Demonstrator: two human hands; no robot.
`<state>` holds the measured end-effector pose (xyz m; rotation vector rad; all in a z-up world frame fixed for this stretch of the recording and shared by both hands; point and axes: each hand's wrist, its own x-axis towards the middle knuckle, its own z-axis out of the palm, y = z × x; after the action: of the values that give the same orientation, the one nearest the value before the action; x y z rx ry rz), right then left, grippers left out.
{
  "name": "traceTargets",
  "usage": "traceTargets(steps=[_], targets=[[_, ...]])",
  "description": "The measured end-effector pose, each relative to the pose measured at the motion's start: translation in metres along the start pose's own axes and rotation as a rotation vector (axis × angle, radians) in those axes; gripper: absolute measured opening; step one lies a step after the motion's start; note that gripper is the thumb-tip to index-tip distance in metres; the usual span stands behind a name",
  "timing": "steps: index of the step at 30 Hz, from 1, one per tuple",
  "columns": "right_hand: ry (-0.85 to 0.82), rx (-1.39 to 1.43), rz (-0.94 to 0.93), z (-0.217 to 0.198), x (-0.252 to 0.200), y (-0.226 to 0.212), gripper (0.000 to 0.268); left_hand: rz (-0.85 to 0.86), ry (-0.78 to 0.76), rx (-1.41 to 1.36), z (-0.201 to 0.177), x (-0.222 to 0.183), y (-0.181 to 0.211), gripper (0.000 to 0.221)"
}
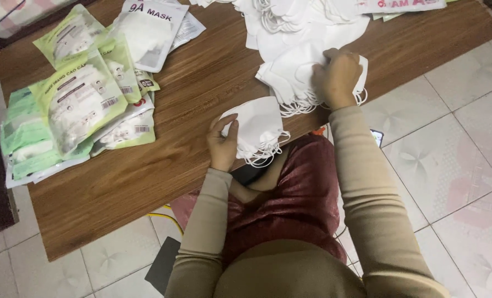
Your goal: A person is manually inspecting, folding, and stacking white face masks at a packing station.
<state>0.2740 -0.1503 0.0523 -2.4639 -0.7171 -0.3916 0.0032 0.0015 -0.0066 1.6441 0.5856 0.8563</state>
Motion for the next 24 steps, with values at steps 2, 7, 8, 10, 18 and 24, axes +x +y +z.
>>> traceTargets(steps=[2,7,8,10,18,24], targets=[[0.044,0.028,-0.043,0.000,-0.001,0.003,0.026,-0.006,0.002,0.005,0.000,-0.001,-0.002,0.018],[0.108,0.500,-0.024,-0.022,-0.009,0.002,0.014,0.004,0.032,0.004,0.003,0.000,-0.005,0.018],[0.047,0.686,0.155,-0.028,-0.015,-0.003,0.013,-0.040,0.044,0.025,0.004,0.000,-0.001,0.017],[-0.012,0.870,0.332,-0.039,-0.033,-0.019,0.014,-0.077,0.056,0.044,0.004,0.000,0.001,0.016],[-0.289,0.999,0.583,0.011,-0.121,-0.055,0.033,-0.083,0.033,-0.003,0.000,0.002,-0.009,0.027],[-0.223,0.739,0.186,-0.042,-0.109,-0.076,0.038,0.036,0.069,-0.007,0.004,0.001,-0.011,0.014]])
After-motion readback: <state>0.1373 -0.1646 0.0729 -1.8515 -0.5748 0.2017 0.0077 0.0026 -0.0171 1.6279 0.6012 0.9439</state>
